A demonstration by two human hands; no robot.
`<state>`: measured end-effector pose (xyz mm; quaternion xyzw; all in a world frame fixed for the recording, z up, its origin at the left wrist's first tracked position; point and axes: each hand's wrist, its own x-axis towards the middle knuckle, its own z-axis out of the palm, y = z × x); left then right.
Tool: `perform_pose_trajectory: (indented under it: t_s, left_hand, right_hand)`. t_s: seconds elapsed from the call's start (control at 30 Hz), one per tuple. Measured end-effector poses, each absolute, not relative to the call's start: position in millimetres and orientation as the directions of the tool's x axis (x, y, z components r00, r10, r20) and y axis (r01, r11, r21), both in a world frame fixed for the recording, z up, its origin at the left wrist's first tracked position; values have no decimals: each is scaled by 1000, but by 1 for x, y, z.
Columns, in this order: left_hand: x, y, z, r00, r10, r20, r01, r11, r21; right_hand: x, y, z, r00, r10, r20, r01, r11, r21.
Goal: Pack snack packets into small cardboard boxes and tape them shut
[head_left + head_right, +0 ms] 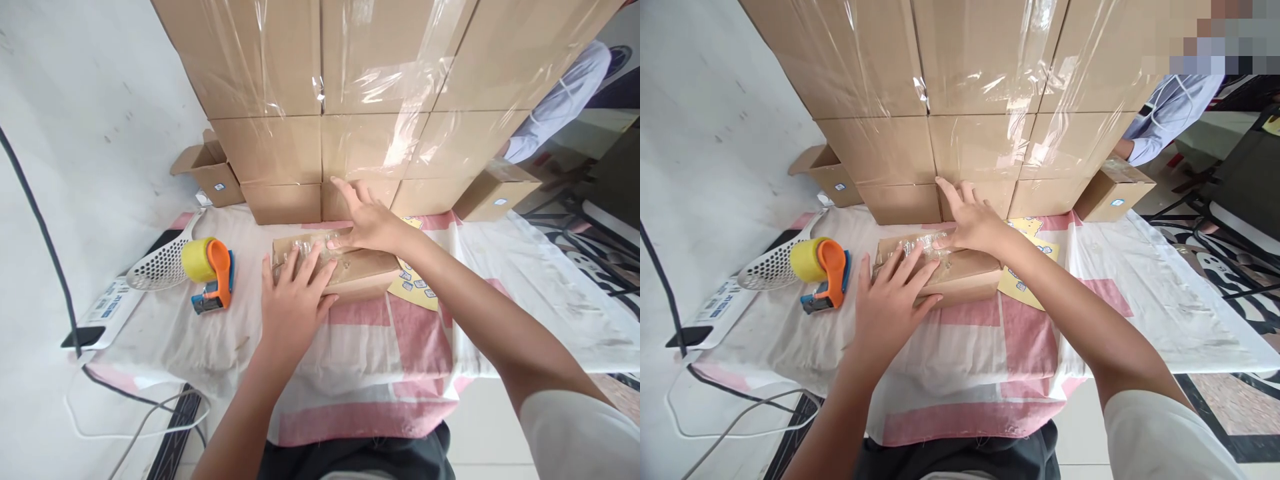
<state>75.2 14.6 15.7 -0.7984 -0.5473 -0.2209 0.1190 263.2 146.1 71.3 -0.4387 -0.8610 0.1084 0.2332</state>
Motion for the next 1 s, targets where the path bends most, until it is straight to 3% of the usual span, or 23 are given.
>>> perform_pose_trajectory:
  t_s: [0.27, 0.4, 0.53, 0.6, 0.67, 0.77, 0.8, 0.87, 0.93, 1.0]
  left_hand:
    - [94, 14, 9, 360, 703, 614, 898, -438, -25]
    - [108, 6, 2, 375, 610, 698, 869, -494, -35]
    - [89, 15, 3, 366, 571, 735, 835, -550, 11]
    - [81, 23, 5, 381, 558, 737, 817, -577, 14]
    - [91, 25, 4, 288, 562, 775, 853, -518, 59]
    - [144, 19, -9, 198, 520, 831, 849, -514, 120]
    - [167, 16, -17, 327, 480, 814, 768, -637, 67]
    - [210, 13, -38, 669, 256, 697, 424, -903, -75]
    - [239, 15, -59, 827, 51, 560, 92, -995, -45]
    - [251, 20, -75, 868, -11, 496, -58, -995, 80]
  right_hand:
    - [251, 180, 58, -200, 974, 107, 847, 227, -481]
    - [268, 176, 61, -148, 957, 250, 768, 271, -581]
    - [343, 152, 51, -15, 940, 342, 636, 273, -722]
    - [391, 137, 38, 77, 936, 342, 669, 206, -714]
    - [429, 126, 22, 121, 938, 325, 700, 152, -698]
    - [451, 120, 0, 3, 966, 258, 714, 178, -677]
    - [451, 120, -6, -79, 972, 222, 714, 211, -668]
    - [443, 122, -14, -271, 952, 141, 709, 297, -640]
    - [434, 122, -20, -425, 902, 77, 696, 380, -610]
    - [428, 118, -28, -504, 862, 44, 689, 433, -581]
